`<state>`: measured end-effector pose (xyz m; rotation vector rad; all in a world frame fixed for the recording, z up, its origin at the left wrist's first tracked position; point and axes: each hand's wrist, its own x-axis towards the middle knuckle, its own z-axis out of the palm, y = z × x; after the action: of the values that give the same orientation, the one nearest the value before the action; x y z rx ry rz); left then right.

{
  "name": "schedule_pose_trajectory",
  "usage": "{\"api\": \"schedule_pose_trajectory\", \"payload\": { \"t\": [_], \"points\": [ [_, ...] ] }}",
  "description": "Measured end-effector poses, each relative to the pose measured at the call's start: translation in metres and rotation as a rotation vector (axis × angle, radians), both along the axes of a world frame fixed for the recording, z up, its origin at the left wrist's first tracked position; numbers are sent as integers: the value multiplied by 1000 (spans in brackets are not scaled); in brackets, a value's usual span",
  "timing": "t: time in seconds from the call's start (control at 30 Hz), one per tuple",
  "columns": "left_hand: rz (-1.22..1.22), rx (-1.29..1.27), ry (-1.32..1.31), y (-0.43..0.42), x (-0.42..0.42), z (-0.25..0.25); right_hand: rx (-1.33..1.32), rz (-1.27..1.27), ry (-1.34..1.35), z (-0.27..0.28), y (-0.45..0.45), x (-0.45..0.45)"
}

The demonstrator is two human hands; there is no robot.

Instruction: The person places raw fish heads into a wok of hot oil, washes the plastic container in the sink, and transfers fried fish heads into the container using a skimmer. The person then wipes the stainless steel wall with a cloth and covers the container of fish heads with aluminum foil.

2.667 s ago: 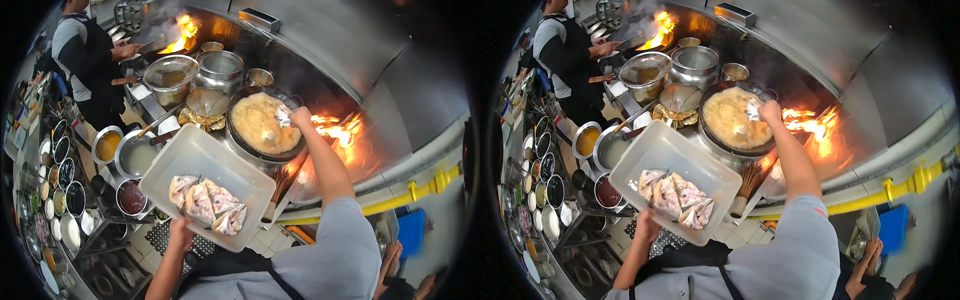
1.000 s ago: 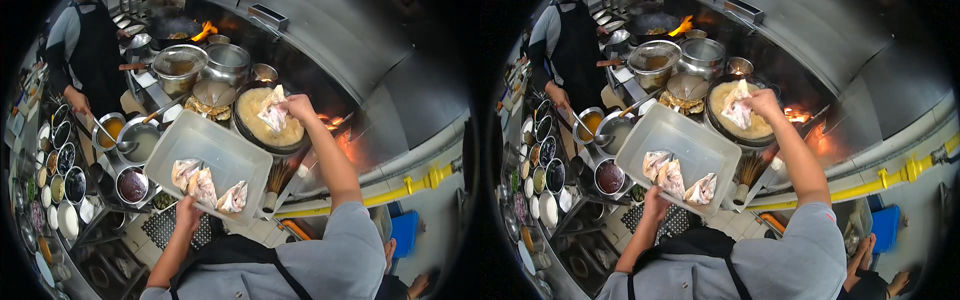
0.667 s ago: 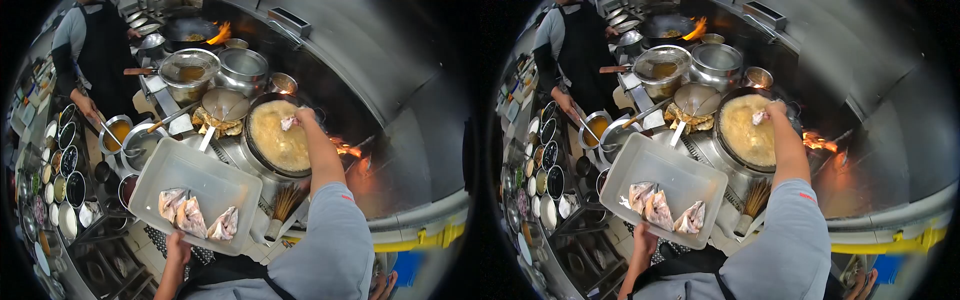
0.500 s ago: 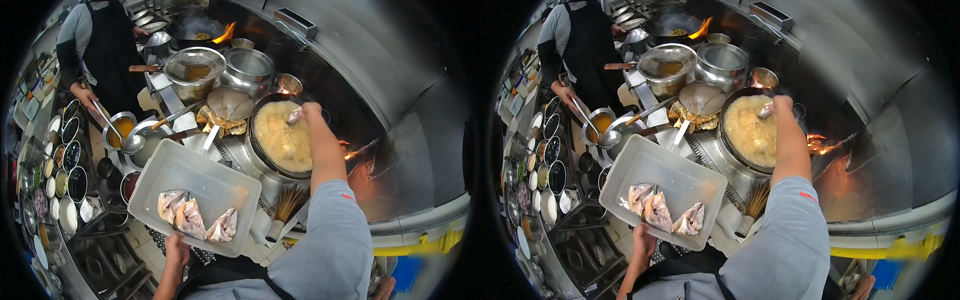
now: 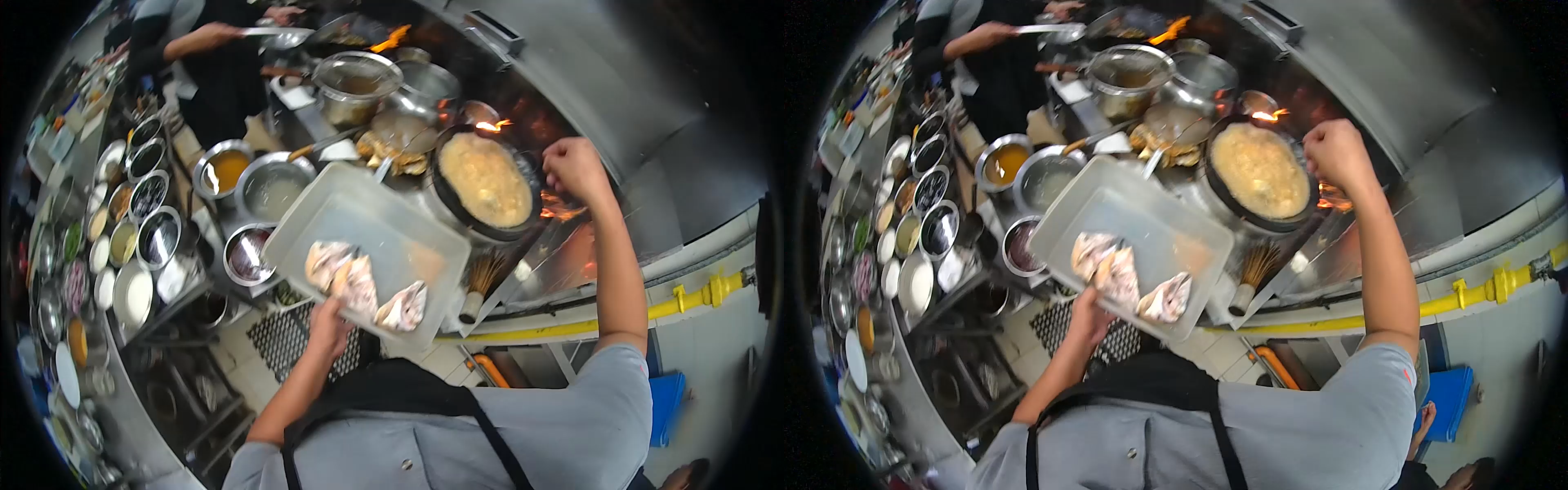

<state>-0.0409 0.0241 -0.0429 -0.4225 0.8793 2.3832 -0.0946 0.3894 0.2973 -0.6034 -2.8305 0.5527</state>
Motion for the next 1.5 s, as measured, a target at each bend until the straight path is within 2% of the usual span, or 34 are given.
{"api": "schedule_pose_trajectory", "payload": {
  "t": [0.1, 0.2, 0.3, 0.33, 0.4, 0.47, 0.57, 0.63, 0.7, 0.73, 0.8, 0.97, 1.17, 1.3, 1.37, 1.43, 1.5],
  "points": [
    [-89, -55, 12, -8, 2, 21, 163, 295, -207, -57, -73, 26],
    [-93, -40, 25, -11, 8, 44, 100, 500, -415, -127, -131, 17],
    [-138, -26, 38, -13, 10, 49, -1, 644, -211, -206, -168, -11],
    [-160, -22, 53, -14, 14, 45, 31, 699, -26, -229, -179, -19],
    [-170, -16, 67, -7, 21, 55, -31, 842, -64, -249, -190, -32],
    [-214, -15, 65, -4, 22, 51, 34, 862, -266, -236, -194, -33],
    [-232, 6, 52, 5, 20, 55, 69, 842, -391, -204, -193, -24],
    [-224, 24, 54, 14, 17, 56, 78, 820, -302, -199, -171, -21],
    [-195, -116, 78, 24, 13, 47, -35, 693, -7, -193, -139, -18],
    [-198, -122, 65, 29, 9, 43, -38, 688, -11, -180, -127, -13],
    [-202, -111, 55, 36, 1, 38, -212, 438, -4, -155, -106, -5],
    [-213, -47, 27, 72, -15, 37, -388, 240, -131, -140, -28, 7],
    [-235, -79, -5, 98, -35, 27, -170, 154, -52, -97, 48, 20],
    [-166, -115, -35, 87, -39, 34, -13, 104, 21, -74, 95, 14],
    [-186, -85, -76, 78, -42, 16, -21, -30, 0, -62, 106, 3],
    [-163, -38, -86, 71, -42, 16, 227, -14, 11, -58, 126, -16],
    [-130, -52, -90, 63, -41, 10, 251, -76, -60, -60, 145, -40]
  ]
}}
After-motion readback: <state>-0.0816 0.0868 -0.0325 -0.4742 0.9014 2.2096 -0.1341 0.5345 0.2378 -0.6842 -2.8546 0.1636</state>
